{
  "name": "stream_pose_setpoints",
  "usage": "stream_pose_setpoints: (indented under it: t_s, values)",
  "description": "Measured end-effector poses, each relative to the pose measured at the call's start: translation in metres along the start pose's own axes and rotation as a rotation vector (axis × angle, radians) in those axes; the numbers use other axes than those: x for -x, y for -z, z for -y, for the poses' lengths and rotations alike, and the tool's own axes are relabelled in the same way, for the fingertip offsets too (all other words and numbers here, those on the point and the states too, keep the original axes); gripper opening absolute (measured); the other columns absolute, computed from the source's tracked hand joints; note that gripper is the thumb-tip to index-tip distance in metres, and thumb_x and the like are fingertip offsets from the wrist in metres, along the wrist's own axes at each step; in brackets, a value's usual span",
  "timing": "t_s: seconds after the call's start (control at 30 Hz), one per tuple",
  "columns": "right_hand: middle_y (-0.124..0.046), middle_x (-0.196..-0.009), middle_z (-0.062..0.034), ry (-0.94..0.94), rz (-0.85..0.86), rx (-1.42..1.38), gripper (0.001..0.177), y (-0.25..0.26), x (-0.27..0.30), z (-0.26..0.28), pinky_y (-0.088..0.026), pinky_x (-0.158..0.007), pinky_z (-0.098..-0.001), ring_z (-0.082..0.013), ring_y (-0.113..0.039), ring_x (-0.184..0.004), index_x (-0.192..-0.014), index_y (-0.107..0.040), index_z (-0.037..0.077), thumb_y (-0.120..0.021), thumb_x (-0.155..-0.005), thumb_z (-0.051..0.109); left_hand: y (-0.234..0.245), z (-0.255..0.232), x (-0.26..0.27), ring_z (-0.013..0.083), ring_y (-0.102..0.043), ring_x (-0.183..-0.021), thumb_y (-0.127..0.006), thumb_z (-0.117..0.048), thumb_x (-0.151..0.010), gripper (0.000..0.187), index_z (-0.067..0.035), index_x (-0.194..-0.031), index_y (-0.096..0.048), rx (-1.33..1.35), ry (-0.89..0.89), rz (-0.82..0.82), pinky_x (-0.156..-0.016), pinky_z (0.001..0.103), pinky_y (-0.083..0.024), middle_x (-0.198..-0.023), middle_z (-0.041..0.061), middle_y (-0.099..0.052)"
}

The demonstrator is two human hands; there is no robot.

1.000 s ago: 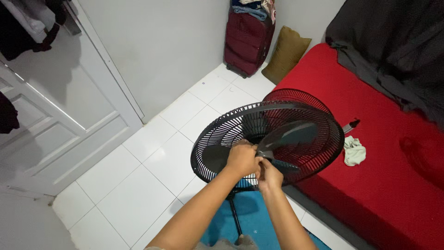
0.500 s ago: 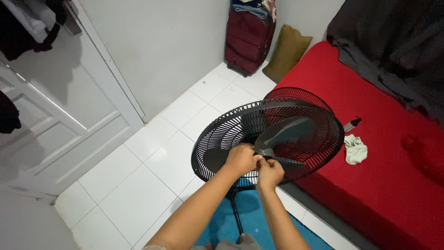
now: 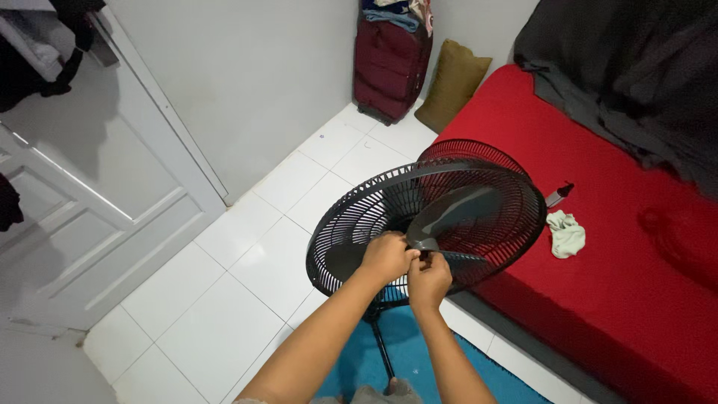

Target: The person reassembles a standing electric fan by attaching the front grille, inserting the fan blade, tightening the blade nut, and securing the rear grille. The person uses a cloth to wipe the motor housing before assembly.

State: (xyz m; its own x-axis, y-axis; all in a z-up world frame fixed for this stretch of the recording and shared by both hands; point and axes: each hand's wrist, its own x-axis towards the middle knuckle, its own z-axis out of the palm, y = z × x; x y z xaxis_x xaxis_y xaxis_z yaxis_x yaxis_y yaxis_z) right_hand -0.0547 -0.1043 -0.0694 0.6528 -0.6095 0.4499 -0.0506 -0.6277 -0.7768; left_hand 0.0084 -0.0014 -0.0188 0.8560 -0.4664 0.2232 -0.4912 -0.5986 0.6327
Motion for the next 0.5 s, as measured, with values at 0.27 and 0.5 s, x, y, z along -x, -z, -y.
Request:
stream_pose_setpoints:
  t_s: [0.27, 0.5]
  values:
    - [-0.067, -0.084, -0.0215, 0.062, 0.009, 0.125, 0.023, 0.001, -0.003, 0.001, -0.054, -0.071, -0.0485, -0.0405, -0.066, -0.078, -0.088, -0.066, -0.002, -0.073, -0.089, 0.021, 0.003, -0.004, -0.003, 0.0373, -0.068, -0.095, -0.074, -0.035, -0.085, 0.03, -0.006, -0.094, -0.077, -0.023, 0.034, 0.032, -0.084, 0.049, -0.054, -0.095, 0.016, -0.071]
    - [-0.071, -0.095, -0.0213, 0.055, 0.166, 0.081, 0.024, 0.02, 0.002, 0.006, -0.056, -0.077, -0.046, -0.0375, -0.07, -0.085, -0.1, -0.068, -0.003, -0.071, -0.087, 0.018, 0.014, -0.013, 0.008, 0.0338, -0.068, -0.091, -0.073, -0.032, -0.085, 0.034, -0.01, -0.111, -0.074, -0.105, -0.093, -0.093, -0.088, 0.052, -0.048, -0.091, 0.013, -0.072]
